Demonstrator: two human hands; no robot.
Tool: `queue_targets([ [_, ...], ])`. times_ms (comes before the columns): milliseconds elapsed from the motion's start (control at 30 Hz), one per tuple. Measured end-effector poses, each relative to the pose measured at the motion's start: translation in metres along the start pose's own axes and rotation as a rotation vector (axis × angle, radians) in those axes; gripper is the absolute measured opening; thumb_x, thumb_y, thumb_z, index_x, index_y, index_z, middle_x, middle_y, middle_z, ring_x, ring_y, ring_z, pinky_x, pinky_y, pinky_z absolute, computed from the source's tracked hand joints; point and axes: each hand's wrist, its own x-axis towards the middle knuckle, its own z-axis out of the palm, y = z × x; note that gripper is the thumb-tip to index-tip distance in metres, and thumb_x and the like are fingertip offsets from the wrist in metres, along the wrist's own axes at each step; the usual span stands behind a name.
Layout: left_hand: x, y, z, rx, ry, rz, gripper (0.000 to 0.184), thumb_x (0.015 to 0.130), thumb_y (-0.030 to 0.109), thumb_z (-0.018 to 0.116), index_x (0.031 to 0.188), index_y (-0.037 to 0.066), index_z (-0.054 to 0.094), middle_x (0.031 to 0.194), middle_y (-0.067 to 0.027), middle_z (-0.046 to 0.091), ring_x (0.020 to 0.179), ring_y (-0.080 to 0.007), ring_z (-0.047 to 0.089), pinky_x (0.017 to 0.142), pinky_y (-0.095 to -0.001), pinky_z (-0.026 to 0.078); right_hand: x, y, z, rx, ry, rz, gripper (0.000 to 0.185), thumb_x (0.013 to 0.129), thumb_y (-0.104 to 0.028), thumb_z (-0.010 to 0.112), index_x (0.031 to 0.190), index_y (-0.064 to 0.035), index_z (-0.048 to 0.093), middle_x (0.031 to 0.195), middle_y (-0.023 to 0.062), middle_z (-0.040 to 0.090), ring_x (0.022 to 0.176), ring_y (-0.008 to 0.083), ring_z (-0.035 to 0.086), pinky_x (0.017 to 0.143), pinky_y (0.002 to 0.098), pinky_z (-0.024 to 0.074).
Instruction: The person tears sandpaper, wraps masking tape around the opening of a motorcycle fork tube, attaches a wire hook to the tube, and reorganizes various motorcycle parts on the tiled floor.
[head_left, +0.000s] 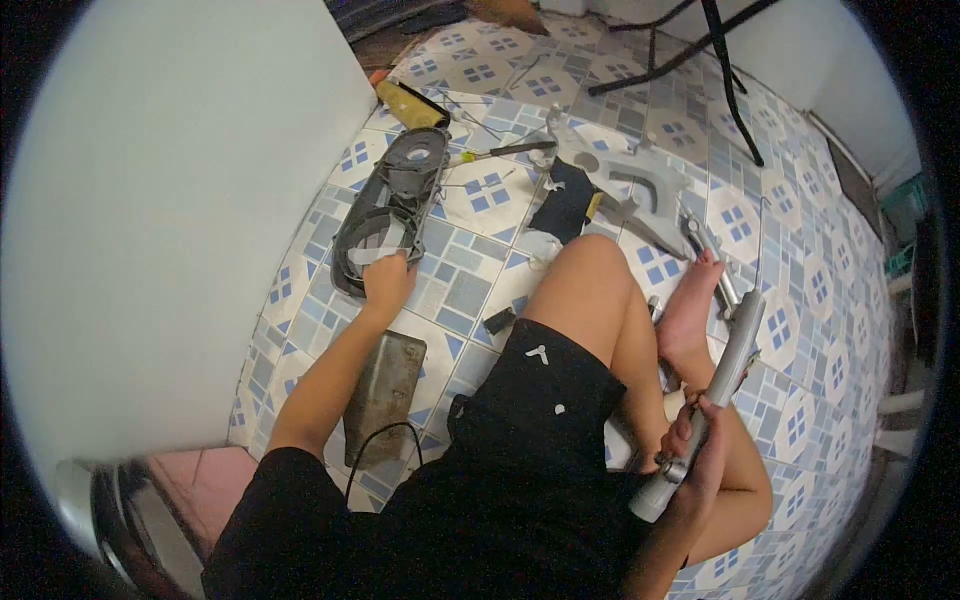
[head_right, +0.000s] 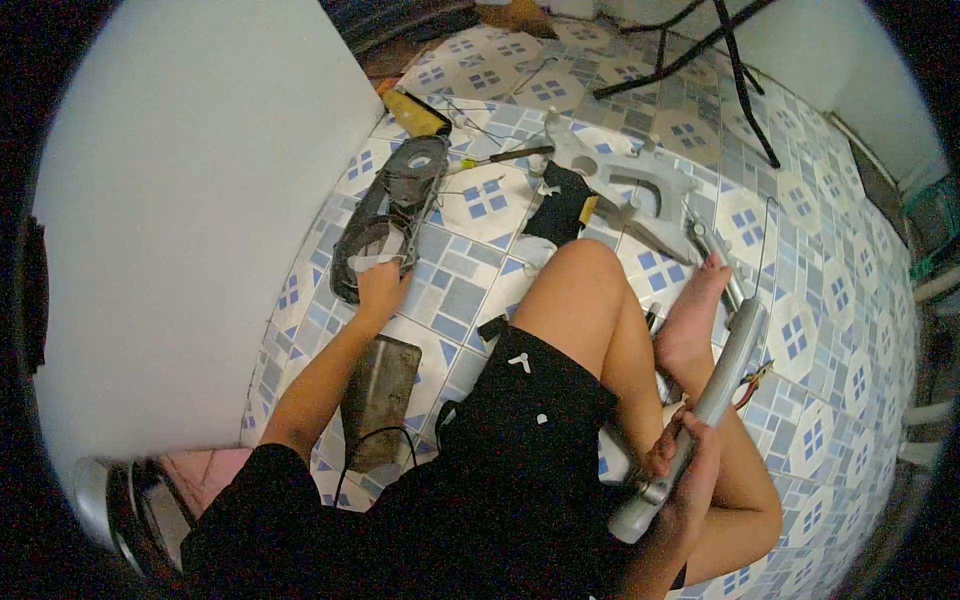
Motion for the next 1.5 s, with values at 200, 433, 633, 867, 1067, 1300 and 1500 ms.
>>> queue_targets([
  [200, -0.004, -0.007, -0.012, -0.08, 0.067, -0.026, 0.036, 0.09, 0.04, 0.072, 0.096, 0.005, 0.069, 0.077, -0.0234, 0.071, 0.073, -0.0445, 0.07, 0.067, -0.0547, 0.054, -0.016, 0.0, 0.015, -0.115, 0.013, -0.022, 0.02, 0.096, -0.024, 0.06, 0.098, -0.0046, 0.055, 0.057, 0.0045, 0.048, 0.038, 0.0145, 0.043, 0.035, 0.028, 0.0344],
  [433, 0.004, -0.043, -0.047, -0.24, 0.248, -0.077, 0.046, 0.087, 0.04, 0.077, 0.106, -0.001, 0.072, 0.077, -0.0251, 0.071, 0.074, -0.0438, 0.071, 0.067, -0.0506, 0.056, -0.014, 0.004, 0.019, -0.165, -0.036, 0.022, 0.019, 0.097, -0.029, 0.06, 0.104, -0.0115, 0.055, 0.059, -0.0002, 0.045, 0.039, 0.0117, 0.04, 0.037, 0.0273, 0.0342],
  [633, 0.019, -0.087, -0.073, -0.38, 0.327, -0.247, 0.057, 0.084, 0.052, 0.081, 0.096, -0.004, 0.076, 0.075, -0.0238, 0.071, 0.067, -0.0368, 0.07, 0.063, -0.0451, 0.053, -0.013, 0.006, 0.034, -0.14, 0.017, -0.011, 0.021, 0.095, -0.024, 0.06, 0.096, -0.0029, 0.058, 0.057, 0.0052, 0.049, 0.038, 0.016, 0.044, 0.036, 0.0294, 0.0348],
  [867, 0.018, -0.12, -0.091, -0.589, 0.264, -0.32, 0.057, 0.082, 0.05, 0.084, 0.092, -0.006, 0.077, 0.07, -0.0176, 0.071, 0.063, -0.0197, 0.066, 0.061, -0.04, 0.05, -0.01, -0.004, 0.038, -0.219, -0.068, 0.082, 0.019, 0.096, -0.031, 0.06, 0.101, -0.013, 0.057, 0.059, -0.0001, 0.046, 0.039, 0.0137, 0.042, 0.039, 0.0291, 0.037],
  [1067, 0.007, -0.13, -0.105, -0.611, 0.262, -0.407, 0.059, 0.081, 0.051, 0.085, 0.089, -0.006, 0.077, 0.072, -0.0161, 0.073, 0.063, -0.019, 0.066, 0.064, -0.0372, 0.052, -0.016, -0.007, 0.058, -0.25, -0.011, 0.067, 0.019, 0.097, -0.031, 0.059, 0.101, -0.0128, 0.057, 0.059, 0.0009, 0.047, 0.039, 0.0136, 0.043, 0.039, 0.0292, 0.0377],
  [1300, 0.034, -0.2, -0.094, -0.804, 0.17, -0.501, 0.064, 0.08, 0.057, 0.084, 0.086, -0.006, 0.077, 0.076, -0.0116, 0.074, 0.067, -0.0185, 0.069, 0.066, -0.0342, 0.054, -0.003, 0.0, 0.065, -0.349, -0.123, 0.05, 0.022, 0.098, -0.029, 0.059, 0.105, -0.0085, 0.055, 0.06, 0.0026, 0.048, 0.039, 0.0154, 0.043, 0.039, 0.0301, 0.0382],
  [1500, 0.059, -0.251, -0.107, -1.035, -0.019, -0.604, 0.072, 0.083, 0.062, 0.08, 0.106, -0.006, 0.075, 0.098, -0.0157, 0.075, 0.083, -0.0209, 0.072, 0.074, -0.0355, 0.056, -0.011, -0.001, 0.093, -0.289, -0.115, 0.059, 0.017, 0.095, -0.018, 0.06, 0.096, -0.0027, 0.054, 0.057, 0.0042, 0.048, 0.04, 0.0153, 0.045, 0.038, 0.0284, 0.0347],
])
